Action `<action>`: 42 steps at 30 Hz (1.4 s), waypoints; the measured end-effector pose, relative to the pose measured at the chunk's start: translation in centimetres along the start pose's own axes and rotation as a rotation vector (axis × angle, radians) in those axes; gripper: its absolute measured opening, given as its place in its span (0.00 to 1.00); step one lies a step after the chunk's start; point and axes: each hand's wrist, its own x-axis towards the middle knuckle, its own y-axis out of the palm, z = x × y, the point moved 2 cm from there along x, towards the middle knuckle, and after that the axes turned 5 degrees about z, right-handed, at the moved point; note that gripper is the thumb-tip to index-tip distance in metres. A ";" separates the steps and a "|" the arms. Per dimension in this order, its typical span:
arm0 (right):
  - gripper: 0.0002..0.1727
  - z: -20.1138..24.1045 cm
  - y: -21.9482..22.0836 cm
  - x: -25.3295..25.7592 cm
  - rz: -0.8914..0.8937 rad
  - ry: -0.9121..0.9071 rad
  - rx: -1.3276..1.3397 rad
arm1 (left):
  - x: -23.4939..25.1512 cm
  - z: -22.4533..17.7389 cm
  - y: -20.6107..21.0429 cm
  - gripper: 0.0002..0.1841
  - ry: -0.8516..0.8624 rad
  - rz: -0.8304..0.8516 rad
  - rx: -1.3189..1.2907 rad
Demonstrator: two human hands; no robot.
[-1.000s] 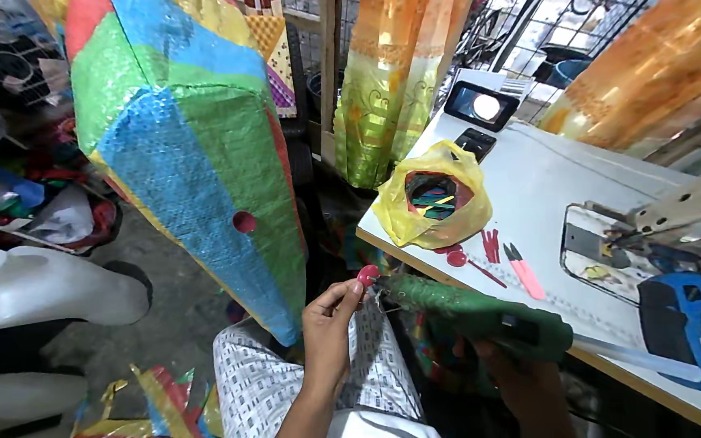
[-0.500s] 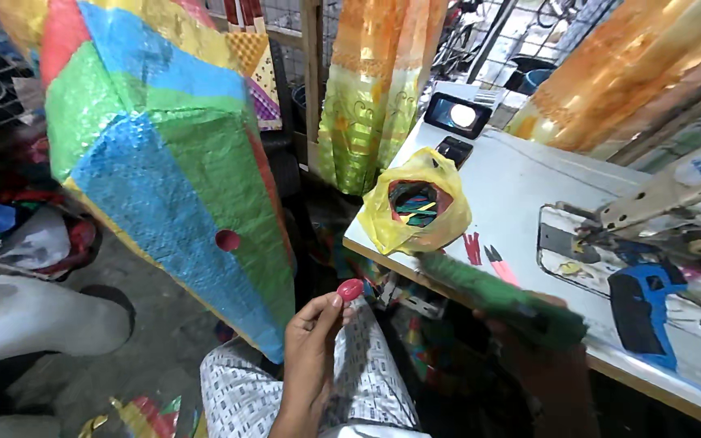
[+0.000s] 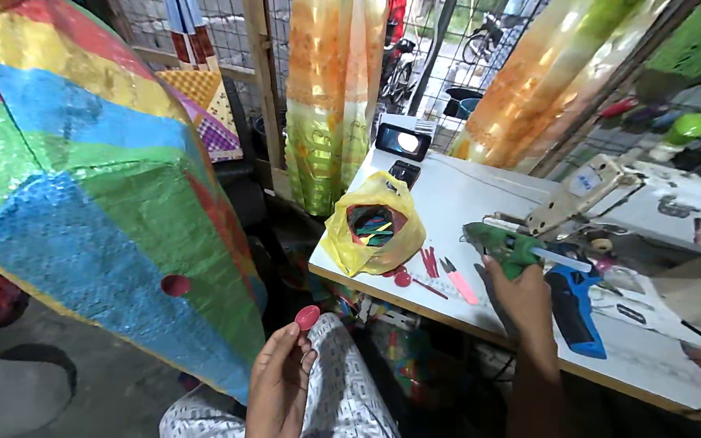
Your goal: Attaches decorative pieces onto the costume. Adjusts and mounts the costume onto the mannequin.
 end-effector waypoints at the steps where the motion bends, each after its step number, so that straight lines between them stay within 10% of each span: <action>1: 0.47 0.1 -0.5 -0.9 -0.026 -0.019 0.012 | 0.2 0.1 -0.2 0.15 -0.012 -0.005 -0.028; 5: 0.26 2.4 0.5 -7.8 -0.325 -0.427 0.145 | 0.6 0.7 -0.2 0.16 -0.087 -0.029 -0.068; 10: 0.04 7.9 7.5 -15.0 -0.071 -1.068 0.251 | 0.3 1.2 0.4 0.14 -0.144 -0.031 -0.103; 21: 0.02 12.9 13.2 -15.9 -0.146 -1.309 0.363 | -1.1 -0.3 0.1 0.19 -0.076 -0.051 -0.167; 25: 0.03 13.9 13.9 -16.3 -0.092 -1.196 0.463 | -1.4 -0.8 -0.2 0.15 0.109 -0.057 0.003; 28: 0.04 15.0 14.7 -17.0 0.264 -0.852 0.764 | -1.9 -2.2 -2.0 0.03 0.627 -0.180 0.348; 31: 0.04 16.6 15.4 -17.6 0.620 -0.496 0.928 | -1.4 -5.9 -5.6 0.15 0.988 -0.371 0.635; 42: 0.07 24.4 18.0 -19.4 1.042 -0.155 0.985 | 0.9 -12.2 -7.3 0.38 0.792 -0.369 0.843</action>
